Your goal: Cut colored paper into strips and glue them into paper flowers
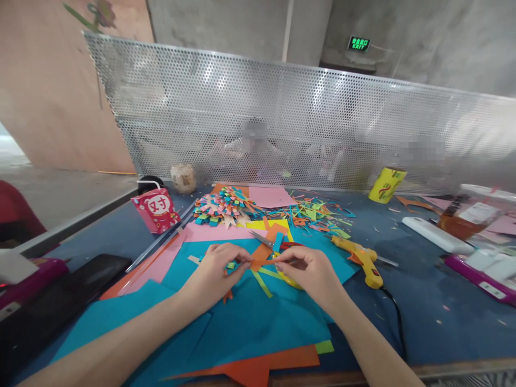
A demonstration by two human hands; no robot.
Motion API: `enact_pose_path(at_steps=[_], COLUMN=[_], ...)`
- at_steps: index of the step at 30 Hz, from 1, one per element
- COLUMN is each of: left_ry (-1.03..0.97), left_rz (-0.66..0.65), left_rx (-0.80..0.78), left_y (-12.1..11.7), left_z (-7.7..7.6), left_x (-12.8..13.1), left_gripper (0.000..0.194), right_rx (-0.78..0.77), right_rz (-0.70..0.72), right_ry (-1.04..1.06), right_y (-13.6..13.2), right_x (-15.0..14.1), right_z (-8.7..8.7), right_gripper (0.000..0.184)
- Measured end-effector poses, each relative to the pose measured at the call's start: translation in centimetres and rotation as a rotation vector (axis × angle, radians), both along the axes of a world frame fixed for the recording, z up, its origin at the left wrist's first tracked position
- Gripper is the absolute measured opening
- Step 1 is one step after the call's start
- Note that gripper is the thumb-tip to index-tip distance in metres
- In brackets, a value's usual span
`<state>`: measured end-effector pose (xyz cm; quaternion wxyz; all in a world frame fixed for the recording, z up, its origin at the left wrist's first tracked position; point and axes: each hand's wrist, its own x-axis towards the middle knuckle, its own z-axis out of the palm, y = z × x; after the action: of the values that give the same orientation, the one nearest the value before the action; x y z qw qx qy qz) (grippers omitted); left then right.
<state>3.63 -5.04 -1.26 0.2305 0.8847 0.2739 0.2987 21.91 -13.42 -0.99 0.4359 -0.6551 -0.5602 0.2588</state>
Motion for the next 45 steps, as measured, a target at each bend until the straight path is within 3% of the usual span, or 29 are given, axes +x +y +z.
enact_pose_path(at_steps=[4, 9, 12, 17, 25, 39, 45], left_ry=[-0.039, -0.164, -0.192, -0.155, -0.13, -0.069, -0.129], left_rz=[0.02, -0.086, -0.131, -0.099, -0.143, -0.112, -0.062], left_rx=[-0.058, -0.207, -0.3, -0.383, -0.177, -0.198, -0.235], left_y=[-0.2, -0.6, -0.5, 0.0, -0.5, -0.7, -1.1], left_z=[0.5, 0.9, 0.8, -0.1, 0.0, 0.1, 0.2], left_x=[-0.3, -0.5, -0.3, 0.0, -0.4, -0.8, -0.8], left_gripper=[0.012, 0.026, 0.027, 0.028, 0.04, 0.046, 0.051], right_rx=[-0.079, -0.091, -0.095, -0.068, 0.061, 0.192, 0.266], right_rz=[0.004, 0.076, 0.113, 0.112, 0.084, 0.09, 0.047], right_ry=[0.065, 0.115, 0.112, 0.054, -0.218, -0.443, -0.443], right_y=[-0.1, -0.1, 0.1, 0.3, 0.3, 0.5, 0.9], right_x=[-0.5, -1.7, -2.4, -2.9, -3.6, -4.1, -4.8], right_z=[0.4, 1.0, 1.0, 0.6, 0.1, -0.1, 0.2], right_gripper=[0.019, 0.023, 0.023, 0.019, 0.015, 0.012, 0.013])
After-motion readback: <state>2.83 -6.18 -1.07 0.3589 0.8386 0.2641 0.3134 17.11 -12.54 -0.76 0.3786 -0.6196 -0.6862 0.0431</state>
